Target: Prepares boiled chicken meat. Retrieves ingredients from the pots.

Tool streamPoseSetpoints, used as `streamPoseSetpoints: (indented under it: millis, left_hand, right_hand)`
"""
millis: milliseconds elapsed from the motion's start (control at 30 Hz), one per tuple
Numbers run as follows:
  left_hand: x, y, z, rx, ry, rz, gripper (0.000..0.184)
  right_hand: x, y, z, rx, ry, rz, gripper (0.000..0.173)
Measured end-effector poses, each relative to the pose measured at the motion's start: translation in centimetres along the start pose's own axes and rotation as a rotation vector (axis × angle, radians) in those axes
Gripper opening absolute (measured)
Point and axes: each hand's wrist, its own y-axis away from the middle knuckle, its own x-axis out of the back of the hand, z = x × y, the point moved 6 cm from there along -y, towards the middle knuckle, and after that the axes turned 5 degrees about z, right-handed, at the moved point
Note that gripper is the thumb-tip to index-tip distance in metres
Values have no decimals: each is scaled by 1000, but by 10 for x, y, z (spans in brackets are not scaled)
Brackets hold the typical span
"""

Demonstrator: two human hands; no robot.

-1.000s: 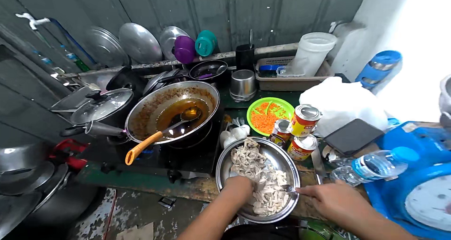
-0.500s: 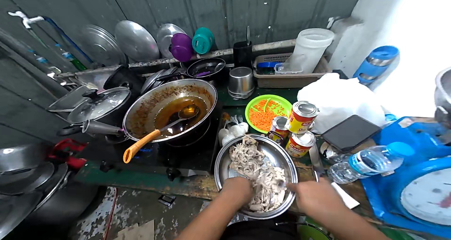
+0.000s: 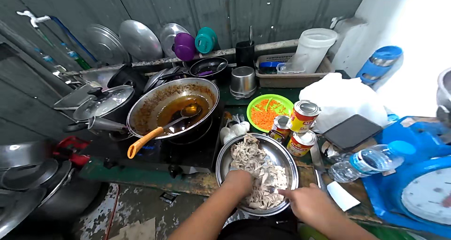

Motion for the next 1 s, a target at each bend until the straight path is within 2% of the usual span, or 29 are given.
streamPoseSetpoints:
  millis: [133, 233, 300, 400, 567, 700, 800, 933, 1000]
  left_hand:
    - [2, 10, 1, -35, 2, -34, 38]
    - [-7, 8, 1, -150, 113, -58, 39]
    - [-15, 6, 15, -202, 126, -80, 39]
    - [-17, 3, 30, -119, 43, -37, 37]
    - [-16, 1, 25, -67, 27, -18, 36]
    - [-15, 0, 21, -48, 39, 7, 38]
    - [-18, 2, 21, -42, 14, 5, 39]
    - [-6, 12, 14, -21, 19, 11, 37]
    - [1, 7, 13, -48, 88, 19, 39]
  right_hand:
    - [31, -2, 27, -71, -60, 31, 47]
    - [51, 17, 26, -27, 0, -78, 41]
    - [49, 21, 18, -16, 79, -158, 38]
    - [35, 9, 7, -29, 127, -149, 35]
    - [15, 10, 0, -10, 92, -94, 37]
    - [22, 14, 22, -28, -57, -25, 45]
    - [20, 8, 22, -127, 35, 26, 49]
    - [16, 17, 1, -17, 18, -51, 41]
    - [25, 16, 11, -55, -47, -10, 43]
